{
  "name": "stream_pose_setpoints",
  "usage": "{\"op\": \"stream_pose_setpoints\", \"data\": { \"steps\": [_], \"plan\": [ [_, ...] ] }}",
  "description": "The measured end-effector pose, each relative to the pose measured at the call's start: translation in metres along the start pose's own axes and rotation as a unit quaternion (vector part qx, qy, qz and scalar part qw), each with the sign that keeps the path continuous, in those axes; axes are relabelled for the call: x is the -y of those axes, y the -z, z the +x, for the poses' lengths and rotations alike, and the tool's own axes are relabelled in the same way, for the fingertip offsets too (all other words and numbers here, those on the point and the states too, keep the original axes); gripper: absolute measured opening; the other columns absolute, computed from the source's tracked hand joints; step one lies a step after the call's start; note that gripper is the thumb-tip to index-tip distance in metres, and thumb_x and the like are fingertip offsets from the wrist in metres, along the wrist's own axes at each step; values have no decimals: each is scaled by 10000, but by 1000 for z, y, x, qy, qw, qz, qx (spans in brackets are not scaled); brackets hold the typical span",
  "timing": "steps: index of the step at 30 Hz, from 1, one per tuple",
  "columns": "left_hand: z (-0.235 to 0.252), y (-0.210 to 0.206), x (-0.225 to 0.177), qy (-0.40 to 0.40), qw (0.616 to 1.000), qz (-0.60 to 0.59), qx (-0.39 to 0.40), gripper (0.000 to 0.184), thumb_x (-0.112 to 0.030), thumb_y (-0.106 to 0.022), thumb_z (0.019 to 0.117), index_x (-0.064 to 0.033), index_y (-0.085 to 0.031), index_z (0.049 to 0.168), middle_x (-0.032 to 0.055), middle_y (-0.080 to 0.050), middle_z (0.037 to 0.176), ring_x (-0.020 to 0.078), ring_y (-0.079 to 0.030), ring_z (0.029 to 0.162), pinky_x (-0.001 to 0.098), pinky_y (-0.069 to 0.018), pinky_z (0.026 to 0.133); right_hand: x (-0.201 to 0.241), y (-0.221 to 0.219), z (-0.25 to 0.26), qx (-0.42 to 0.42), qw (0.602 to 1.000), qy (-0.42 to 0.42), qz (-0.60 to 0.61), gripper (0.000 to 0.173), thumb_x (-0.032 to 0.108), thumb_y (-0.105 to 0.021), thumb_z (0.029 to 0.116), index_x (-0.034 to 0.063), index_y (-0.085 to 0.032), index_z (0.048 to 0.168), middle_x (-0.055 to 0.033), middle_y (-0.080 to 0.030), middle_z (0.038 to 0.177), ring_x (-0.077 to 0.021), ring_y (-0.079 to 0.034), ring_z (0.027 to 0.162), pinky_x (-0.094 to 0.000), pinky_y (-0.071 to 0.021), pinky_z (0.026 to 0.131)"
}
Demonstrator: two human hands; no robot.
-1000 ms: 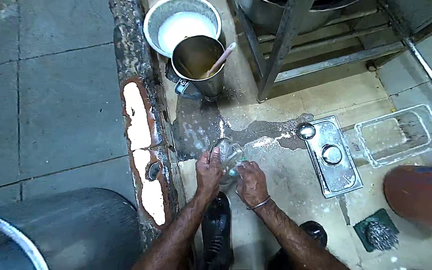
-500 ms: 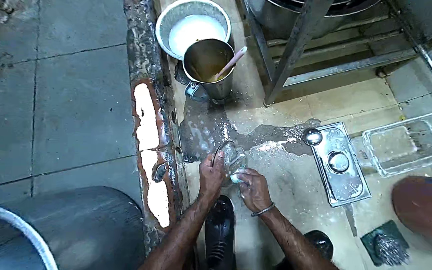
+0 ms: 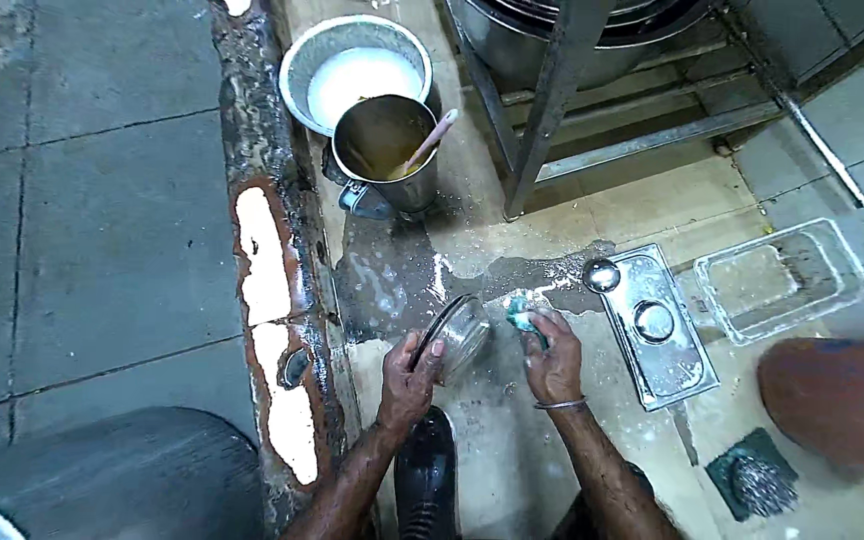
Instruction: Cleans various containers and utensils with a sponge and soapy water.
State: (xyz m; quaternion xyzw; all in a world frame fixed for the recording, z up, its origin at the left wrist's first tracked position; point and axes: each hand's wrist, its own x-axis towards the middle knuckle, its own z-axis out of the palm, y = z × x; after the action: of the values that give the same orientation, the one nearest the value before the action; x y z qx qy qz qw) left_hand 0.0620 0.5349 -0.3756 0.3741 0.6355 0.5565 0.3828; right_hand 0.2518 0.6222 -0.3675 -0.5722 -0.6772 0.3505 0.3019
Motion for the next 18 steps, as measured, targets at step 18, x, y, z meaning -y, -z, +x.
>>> {"op": "stream_pose_setpoints", "data": {
  "steps": [18],
  "plan": [
    [-3, 2, -15, -80, 990, 115, 10, 432, -521, -562, 1014, -141, -601, 813, -104, -492, 577, -20, -480, 473, 164, -438, 450, 11, -13, 4, 80, 994, 70, -40, 221, -32, -638, 891, -16, -777, 1061, -193, -739, 1145, -360, -705, 1068, -507, -573, 941]
  ]
}}
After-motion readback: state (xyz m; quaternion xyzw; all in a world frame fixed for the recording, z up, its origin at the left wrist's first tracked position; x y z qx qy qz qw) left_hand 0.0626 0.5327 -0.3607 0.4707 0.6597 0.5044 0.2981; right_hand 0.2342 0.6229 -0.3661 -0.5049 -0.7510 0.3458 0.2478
